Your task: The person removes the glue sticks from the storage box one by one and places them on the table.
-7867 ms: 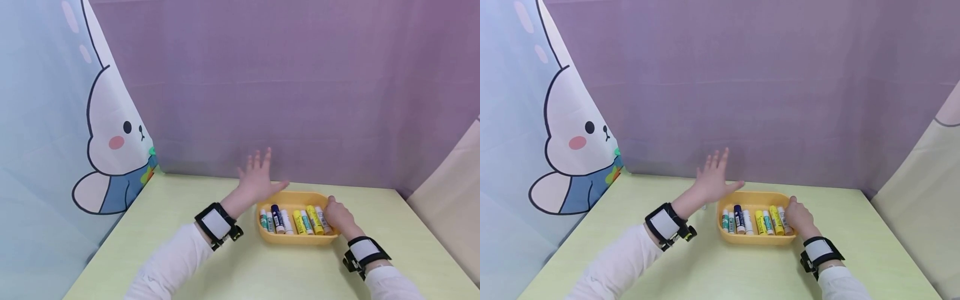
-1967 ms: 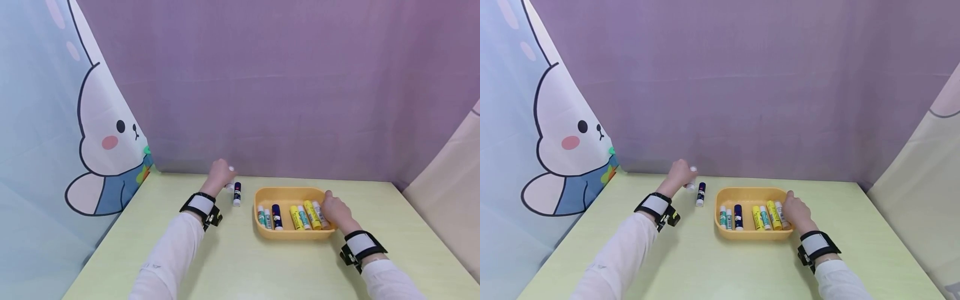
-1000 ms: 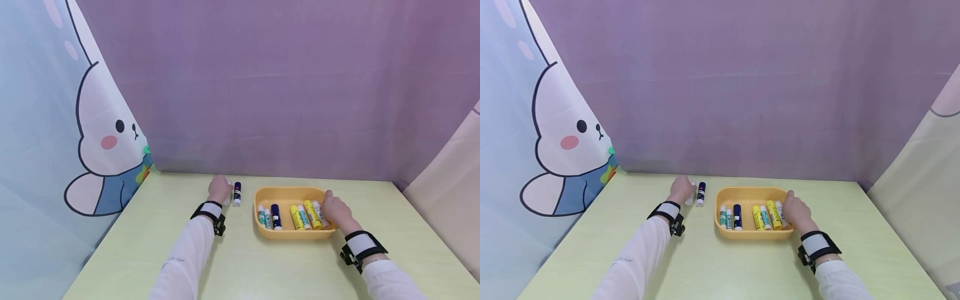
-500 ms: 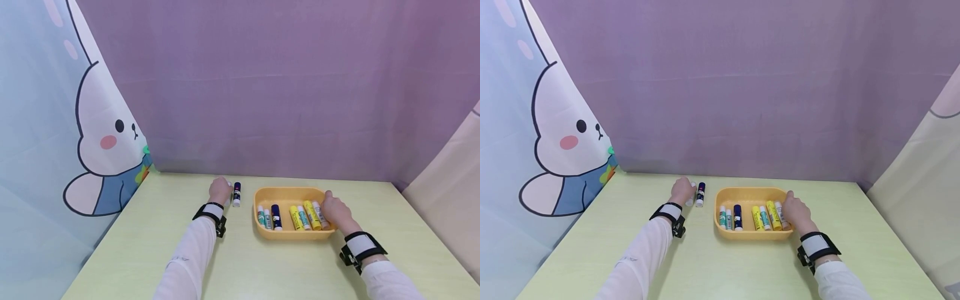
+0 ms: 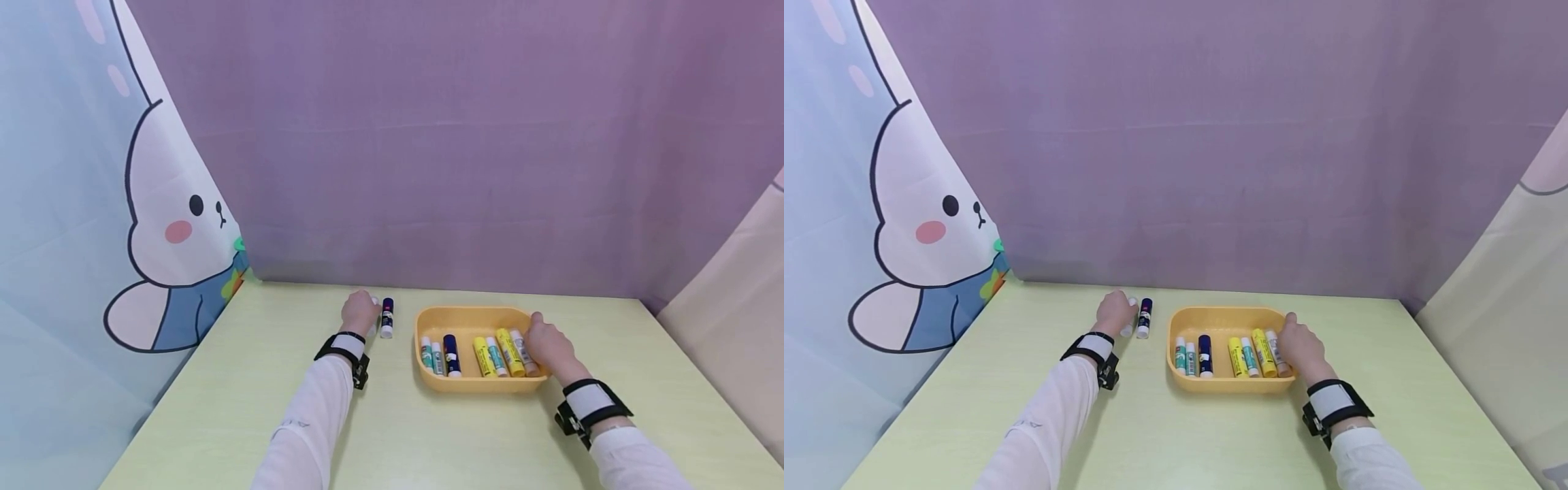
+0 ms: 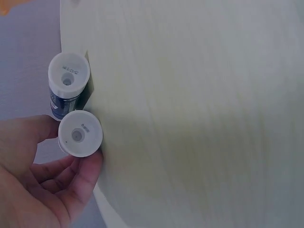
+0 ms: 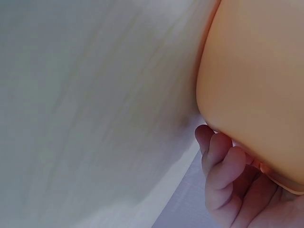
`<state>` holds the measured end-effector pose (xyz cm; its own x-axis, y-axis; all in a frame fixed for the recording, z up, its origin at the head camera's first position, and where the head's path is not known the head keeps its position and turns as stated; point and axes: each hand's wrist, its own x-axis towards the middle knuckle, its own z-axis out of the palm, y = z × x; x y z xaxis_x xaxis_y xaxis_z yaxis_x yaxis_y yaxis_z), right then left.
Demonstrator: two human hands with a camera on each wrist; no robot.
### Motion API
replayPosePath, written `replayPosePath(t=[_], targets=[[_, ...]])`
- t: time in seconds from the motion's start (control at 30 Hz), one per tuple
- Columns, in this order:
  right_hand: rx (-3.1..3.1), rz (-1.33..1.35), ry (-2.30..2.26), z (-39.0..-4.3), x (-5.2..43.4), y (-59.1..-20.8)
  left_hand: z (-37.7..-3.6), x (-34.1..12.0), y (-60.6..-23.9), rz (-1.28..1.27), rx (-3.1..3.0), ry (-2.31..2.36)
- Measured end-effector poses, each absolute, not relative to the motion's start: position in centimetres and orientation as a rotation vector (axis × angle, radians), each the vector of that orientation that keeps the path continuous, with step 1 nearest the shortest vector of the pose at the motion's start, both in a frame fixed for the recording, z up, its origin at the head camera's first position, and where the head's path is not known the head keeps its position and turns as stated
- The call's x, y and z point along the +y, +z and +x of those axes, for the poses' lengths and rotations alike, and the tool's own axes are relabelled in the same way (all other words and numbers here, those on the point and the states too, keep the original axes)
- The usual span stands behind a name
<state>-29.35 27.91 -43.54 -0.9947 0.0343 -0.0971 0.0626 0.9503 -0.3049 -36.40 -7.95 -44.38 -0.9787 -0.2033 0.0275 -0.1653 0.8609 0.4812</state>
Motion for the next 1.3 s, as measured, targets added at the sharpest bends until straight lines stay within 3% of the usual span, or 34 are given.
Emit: replayPosePath(t=[0.77, 1.3], targets=[[3.018, 0.063, -0.488, -29.7, 27.5, -43.5, -35.2, -9.1, -42.6, 0.253, -3.02, -0.746], [2.987, 0.082, -0.51, -30.1, 27.5, -43.6, -34.8, -6.7, -34.7, 0.045, -2.959, -0.539]])
